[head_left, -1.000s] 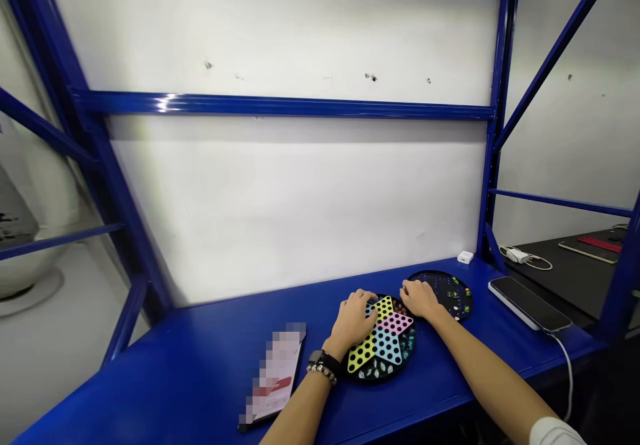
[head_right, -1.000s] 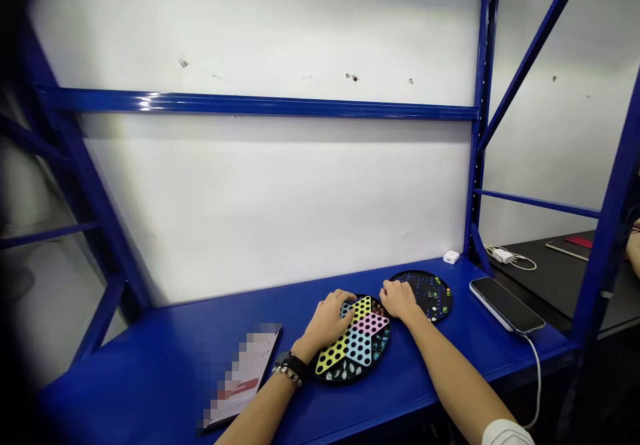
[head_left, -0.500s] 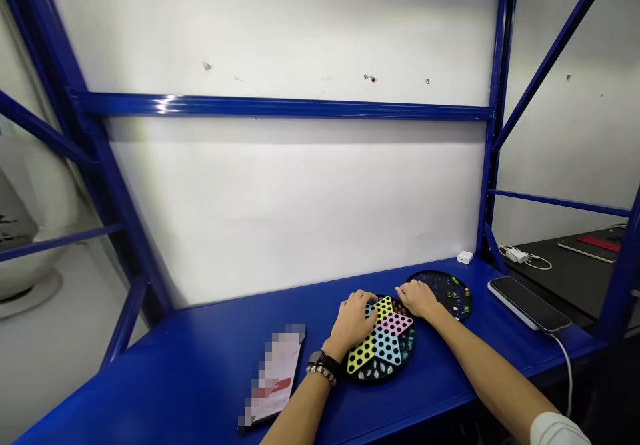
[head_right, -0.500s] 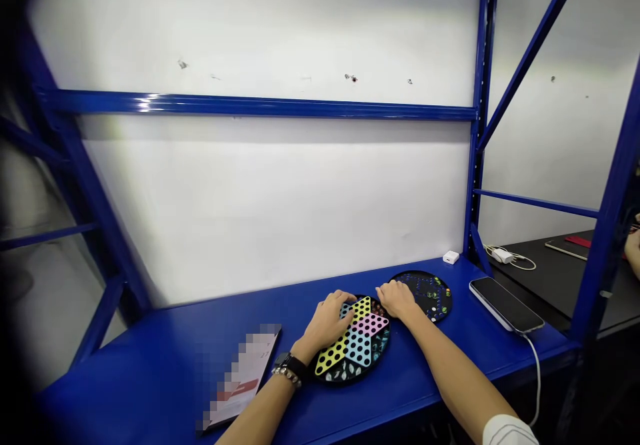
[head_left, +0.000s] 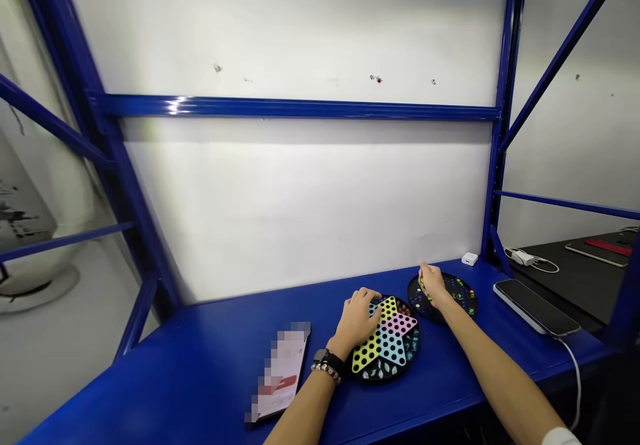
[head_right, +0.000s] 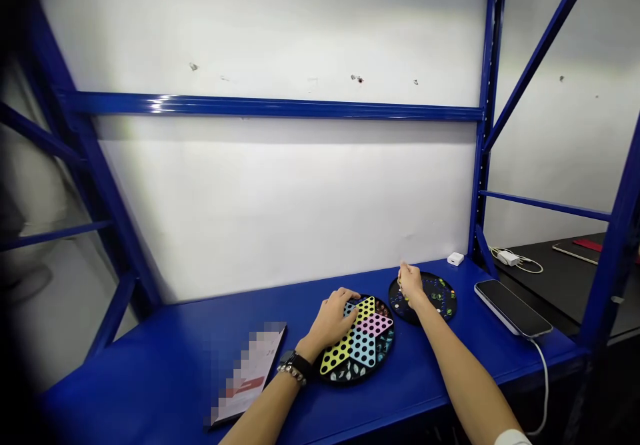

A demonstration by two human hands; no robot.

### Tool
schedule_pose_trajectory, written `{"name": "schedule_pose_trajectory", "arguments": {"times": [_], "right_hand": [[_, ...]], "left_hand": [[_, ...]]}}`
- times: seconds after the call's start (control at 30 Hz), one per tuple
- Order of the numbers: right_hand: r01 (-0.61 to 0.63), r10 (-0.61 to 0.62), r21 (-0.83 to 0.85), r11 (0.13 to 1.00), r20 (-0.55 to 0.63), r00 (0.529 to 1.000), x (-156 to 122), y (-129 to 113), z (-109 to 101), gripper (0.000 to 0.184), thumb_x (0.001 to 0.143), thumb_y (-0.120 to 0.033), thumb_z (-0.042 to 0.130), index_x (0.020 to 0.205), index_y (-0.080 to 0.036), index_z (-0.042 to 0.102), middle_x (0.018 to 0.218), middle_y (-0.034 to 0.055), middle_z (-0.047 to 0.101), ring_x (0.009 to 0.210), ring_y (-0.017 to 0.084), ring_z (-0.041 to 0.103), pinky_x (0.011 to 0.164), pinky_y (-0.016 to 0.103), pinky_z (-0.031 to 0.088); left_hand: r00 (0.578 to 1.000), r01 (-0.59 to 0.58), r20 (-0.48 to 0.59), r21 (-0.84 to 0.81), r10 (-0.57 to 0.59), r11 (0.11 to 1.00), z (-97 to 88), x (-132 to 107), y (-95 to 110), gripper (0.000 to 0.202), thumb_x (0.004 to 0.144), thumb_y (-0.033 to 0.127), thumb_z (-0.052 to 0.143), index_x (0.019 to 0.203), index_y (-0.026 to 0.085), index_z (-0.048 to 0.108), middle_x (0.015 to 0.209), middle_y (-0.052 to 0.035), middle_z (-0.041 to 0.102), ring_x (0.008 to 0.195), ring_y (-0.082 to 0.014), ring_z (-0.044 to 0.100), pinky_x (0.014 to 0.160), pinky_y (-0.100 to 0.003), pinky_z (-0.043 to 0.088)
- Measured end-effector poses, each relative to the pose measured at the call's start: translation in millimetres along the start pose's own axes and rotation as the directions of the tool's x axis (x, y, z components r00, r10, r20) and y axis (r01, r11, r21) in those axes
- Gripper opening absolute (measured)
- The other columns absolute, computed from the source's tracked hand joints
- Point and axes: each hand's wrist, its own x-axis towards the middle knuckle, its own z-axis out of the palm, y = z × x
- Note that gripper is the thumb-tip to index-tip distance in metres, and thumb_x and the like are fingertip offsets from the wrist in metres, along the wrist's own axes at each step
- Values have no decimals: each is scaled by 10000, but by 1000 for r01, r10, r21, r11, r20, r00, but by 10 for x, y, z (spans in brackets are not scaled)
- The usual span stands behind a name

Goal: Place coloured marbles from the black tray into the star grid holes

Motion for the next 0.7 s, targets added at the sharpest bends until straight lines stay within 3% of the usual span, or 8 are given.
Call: {"name": "schedule_pose_trajectory", "arguments": {"times": [0.3,0.5,0.6,0.7], "right_hand": [[-87,93,63,994,-112,989,62,80,-193,407,890,-471,547,584,-230,429,373,-68,380,294,74,279,301,193,185],[-96,122,203,975,-119,985,74,-46,-297,383,911,-478,473,625,-237,393,394,-81,380,286,62,257,303,186,192],[-89,113,270,959,-73,991,-2,-163,-195,377,913,-496,448,645,-239,385,417,-86,385,291,61,266,307,182,204],[-96,106,320,943,-15,994,-165,-322,100,376,918,-496,436,644,-242,390,411,-85,381,286,68,254,297,189,153]], "left_hand": [[1000,-9,-3,1,9,1000,12,5,-4,260,922,280,506,1140,260,646,1214,-69,653,1156,-269,583,975,-438,444],[1000,-10,-6,-9,10,1000,37,6,-20,269,913,272,519,1150,257,645,1221,-71,650,1161,-278,579,980,-453,444],[999,-12,-50,-34,10,999,15,21,-19,259,909,262,523,1132,260,654,1201,-65,657,1153,-269,586,978,-438,455],[988,-4,-155,-90,-10,996,-60,62,-25,232,918,259,505,1102,260,647,1173,-57,661,1139,-259,596,970,-427,471]]}}
